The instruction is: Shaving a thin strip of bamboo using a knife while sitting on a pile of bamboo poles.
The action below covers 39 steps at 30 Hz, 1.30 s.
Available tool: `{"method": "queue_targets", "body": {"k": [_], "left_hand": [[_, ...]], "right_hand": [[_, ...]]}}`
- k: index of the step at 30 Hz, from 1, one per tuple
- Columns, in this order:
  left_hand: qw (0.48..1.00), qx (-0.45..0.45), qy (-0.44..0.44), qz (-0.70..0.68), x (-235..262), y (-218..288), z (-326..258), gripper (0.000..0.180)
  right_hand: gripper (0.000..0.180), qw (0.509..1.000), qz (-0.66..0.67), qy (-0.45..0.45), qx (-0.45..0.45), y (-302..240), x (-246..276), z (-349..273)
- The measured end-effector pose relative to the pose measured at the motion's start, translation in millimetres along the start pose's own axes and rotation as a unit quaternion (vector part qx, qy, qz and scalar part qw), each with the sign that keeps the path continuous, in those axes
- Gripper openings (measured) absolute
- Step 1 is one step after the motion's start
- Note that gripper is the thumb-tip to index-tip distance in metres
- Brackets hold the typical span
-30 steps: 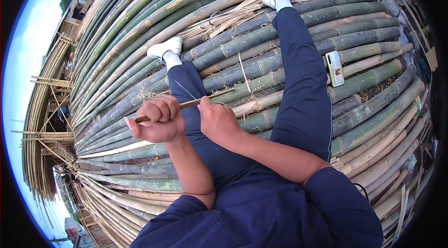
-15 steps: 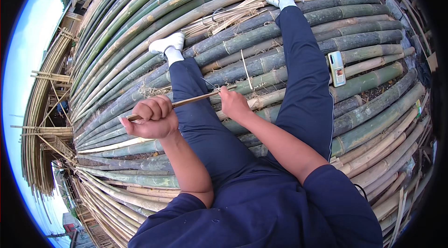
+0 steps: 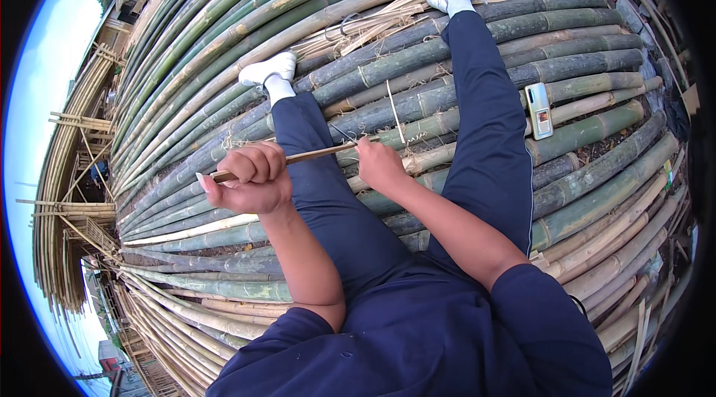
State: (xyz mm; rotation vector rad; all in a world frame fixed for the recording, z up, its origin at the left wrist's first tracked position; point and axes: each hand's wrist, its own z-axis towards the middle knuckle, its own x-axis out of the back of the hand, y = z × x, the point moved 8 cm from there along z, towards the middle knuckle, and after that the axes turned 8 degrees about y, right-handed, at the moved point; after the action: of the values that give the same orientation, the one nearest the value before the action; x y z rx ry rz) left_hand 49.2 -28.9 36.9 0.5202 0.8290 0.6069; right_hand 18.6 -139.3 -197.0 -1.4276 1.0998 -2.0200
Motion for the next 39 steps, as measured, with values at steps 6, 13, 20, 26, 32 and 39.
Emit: {"method": "queue_targets", "body": {"k": [6, 13, 20, 26, 32, 39], "left_hand": [[0.999, 0.01, -0.029, -0.009, -6, -1, 3, 0.06], [0.999, 0.005, 0.042, 0.016, 25, 5, 11, 0.059], [1.0, 0.005, -0.022, -0.013, 0, -5, 10, 0.06], [1.0, 0.001, -0.019, -0.015, 8, 3, 10, 0.06], [1.0, -0.002, 0.013, -0.003, 13, -1, 12, 0.06], [1.0, 0.0, -0.004, -0.015, 10, 3, 8, 0.059]], "right_hand": [[0.019, 1.0, 0.01, -0.012, -0.01, -26, 4, -16], [0.027, 0.999, -0.021, 0.013, -0.02, -23, 13, 2], [0.026, 0.996, -0.082, 0.01, -0.016, 15, -5, 3], [0.028, 0.999, -0.049, -0.007, 0.014, -55, 33, 1], [0.028, 1.0, -0.027, 0.009, -0.006, 34, -15, 5], [0.026, 0.998, -0.051, -0.031, -0.034, -2, -5, -5]]}}
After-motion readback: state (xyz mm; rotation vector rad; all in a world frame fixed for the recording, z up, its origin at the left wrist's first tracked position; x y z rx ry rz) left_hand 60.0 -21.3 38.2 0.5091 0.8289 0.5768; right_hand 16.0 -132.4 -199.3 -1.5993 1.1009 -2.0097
